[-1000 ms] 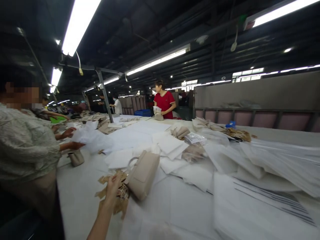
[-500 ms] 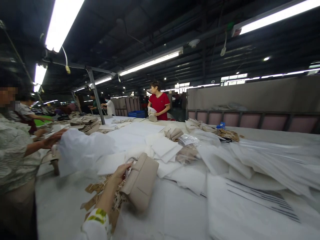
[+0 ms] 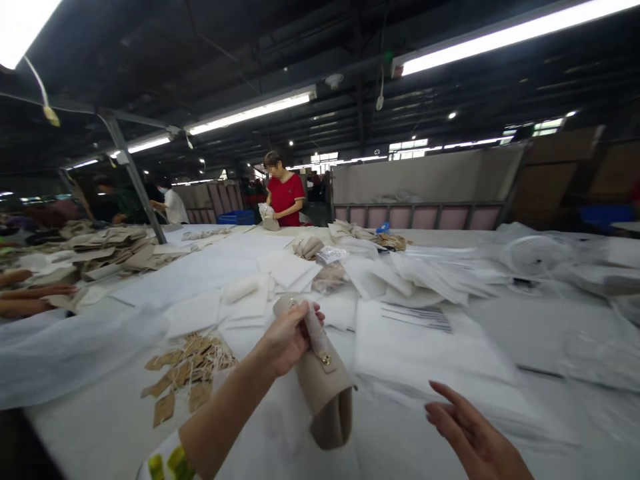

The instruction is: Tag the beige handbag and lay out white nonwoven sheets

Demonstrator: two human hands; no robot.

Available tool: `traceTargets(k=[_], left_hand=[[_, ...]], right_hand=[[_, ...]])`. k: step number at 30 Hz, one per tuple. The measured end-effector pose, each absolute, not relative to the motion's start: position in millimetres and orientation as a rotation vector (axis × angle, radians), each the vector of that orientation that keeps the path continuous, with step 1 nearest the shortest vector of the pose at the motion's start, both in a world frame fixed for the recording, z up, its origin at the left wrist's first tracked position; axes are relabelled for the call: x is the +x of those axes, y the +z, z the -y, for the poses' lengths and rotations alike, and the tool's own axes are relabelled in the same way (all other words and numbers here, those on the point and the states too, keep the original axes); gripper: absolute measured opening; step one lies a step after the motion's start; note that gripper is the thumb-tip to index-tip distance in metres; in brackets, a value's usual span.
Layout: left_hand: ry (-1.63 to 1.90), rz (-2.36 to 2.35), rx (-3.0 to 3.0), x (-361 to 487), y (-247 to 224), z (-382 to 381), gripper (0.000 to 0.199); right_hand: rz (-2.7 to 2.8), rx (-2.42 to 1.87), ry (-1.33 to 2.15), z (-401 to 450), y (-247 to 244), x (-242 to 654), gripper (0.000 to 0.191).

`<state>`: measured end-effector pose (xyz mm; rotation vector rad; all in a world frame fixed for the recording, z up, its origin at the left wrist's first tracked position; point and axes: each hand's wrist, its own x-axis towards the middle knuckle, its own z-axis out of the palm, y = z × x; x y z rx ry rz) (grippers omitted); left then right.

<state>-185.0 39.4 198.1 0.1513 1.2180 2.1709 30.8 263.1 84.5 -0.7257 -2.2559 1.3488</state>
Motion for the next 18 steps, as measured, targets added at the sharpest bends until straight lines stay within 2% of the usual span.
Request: traceTargets(k=[2, 5, 8, 11, 14, 18], left_hand=[[2.109, -1.130, 0.124, -149.2, 206.8, -45.3, 0.026], [2.002, -1.024, 0.105, -98.4, 212.1, -55.3, 0.027], [1.857, -0.998, 0.212, -62.2, 206.3, -61.5, 0.027], [1.635, -1.190, 0.600, -60.6, 186.1, -60.0, 0.035], [1.614, -1.500, 0.819, -95.3, 156.1, -50.1, 0.055], [1.678, -1.820, 0.928, -152.6, 112.7, -31.4, 0.054]], right_hand=[[2.243, -0.639, 1.334, -232.3, 124.3, 38.2, 0.076], [2.369, -0.495, 1.080, -203.2, 165.5, 47.5, 0.075], [2.578, -0.373, 0.917, -196.3, 177.1, 56.4, 0.048], [2.716, -0.331, 0.981, -204.3, 156.9, 63.9, 0.025], [2.777, -0.352, 1.044, -215.2, 120.0, 66.7, 0.028], [2.774, -0.444, 1.025, -220.3, 87.4, 64.9, 0.036]])
